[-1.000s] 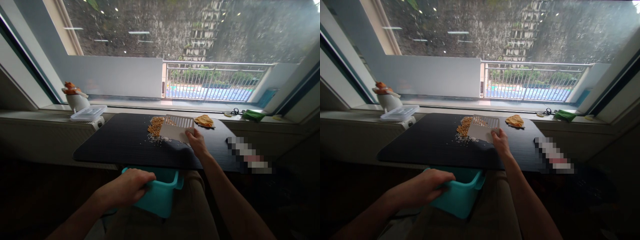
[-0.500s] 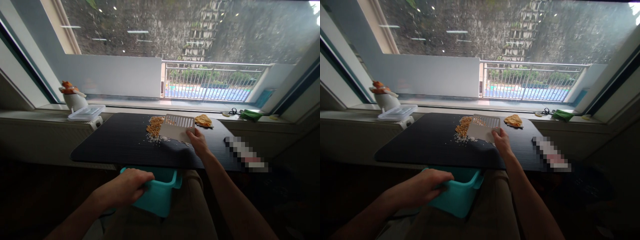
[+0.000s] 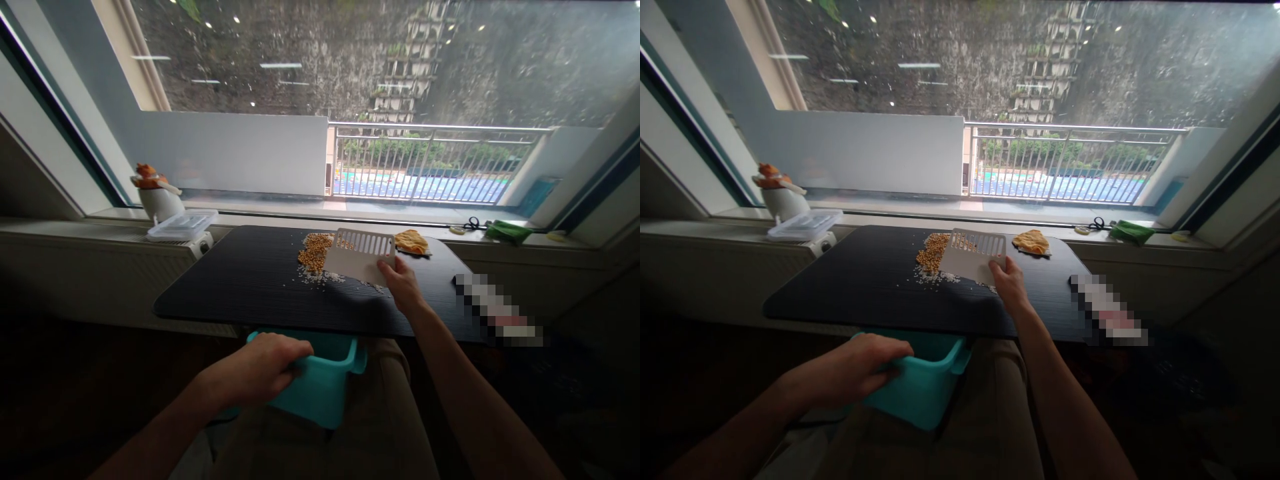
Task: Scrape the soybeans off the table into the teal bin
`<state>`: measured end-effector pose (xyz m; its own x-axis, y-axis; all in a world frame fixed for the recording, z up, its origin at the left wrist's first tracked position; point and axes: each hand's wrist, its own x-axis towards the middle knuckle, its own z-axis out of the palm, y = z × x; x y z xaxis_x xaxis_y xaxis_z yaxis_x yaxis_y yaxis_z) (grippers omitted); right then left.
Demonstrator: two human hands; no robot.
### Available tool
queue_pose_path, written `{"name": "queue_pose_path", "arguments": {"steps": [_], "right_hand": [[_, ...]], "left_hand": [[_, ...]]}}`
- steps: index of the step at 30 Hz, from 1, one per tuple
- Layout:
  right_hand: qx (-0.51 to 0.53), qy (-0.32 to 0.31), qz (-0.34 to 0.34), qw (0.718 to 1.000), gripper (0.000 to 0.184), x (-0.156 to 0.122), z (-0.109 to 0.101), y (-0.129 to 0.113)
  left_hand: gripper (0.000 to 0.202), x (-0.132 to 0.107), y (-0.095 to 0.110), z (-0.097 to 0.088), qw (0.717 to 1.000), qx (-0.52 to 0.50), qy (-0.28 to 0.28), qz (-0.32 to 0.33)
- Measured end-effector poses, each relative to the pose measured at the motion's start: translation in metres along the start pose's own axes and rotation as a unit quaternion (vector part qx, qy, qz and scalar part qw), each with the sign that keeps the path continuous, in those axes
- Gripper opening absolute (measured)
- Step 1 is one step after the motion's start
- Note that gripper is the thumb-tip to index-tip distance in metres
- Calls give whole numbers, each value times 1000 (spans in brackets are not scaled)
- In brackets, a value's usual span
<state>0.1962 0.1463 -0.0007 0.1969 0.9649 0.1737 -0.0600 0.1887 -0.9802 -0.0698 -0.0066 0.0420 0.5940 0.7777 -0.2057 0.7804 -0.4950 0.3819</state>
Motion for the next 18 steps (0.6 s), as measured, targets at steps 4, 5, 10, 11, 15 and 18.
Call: {"name": "queue_pose_path", "arguments": {"steps": [4,5,10,11,15,18], "right_hand": [[7,1,1,1000,32,0,2,0],[8,0,1,1000,32,0,3,1],[7,-3,-5,1000,30,3,4,3],[6,-3,-7,1000,30,5,4,3],[3,-1,-11,1000,32,9,4,9],[2,-1,-6,1000,32,11,5,13]], "left_hand": [[15,1,0,0,1000,6,0,-5],[15,1,0,-1,1000,7,1,-5],[14,0,1,-1,1000,8,5,-4],[14,0,1,-1,1000,8,5,-4],[15,1,0,-2,1000,6,4,-5],[16,2,-1,-2,1000,2,1,-7]]}}
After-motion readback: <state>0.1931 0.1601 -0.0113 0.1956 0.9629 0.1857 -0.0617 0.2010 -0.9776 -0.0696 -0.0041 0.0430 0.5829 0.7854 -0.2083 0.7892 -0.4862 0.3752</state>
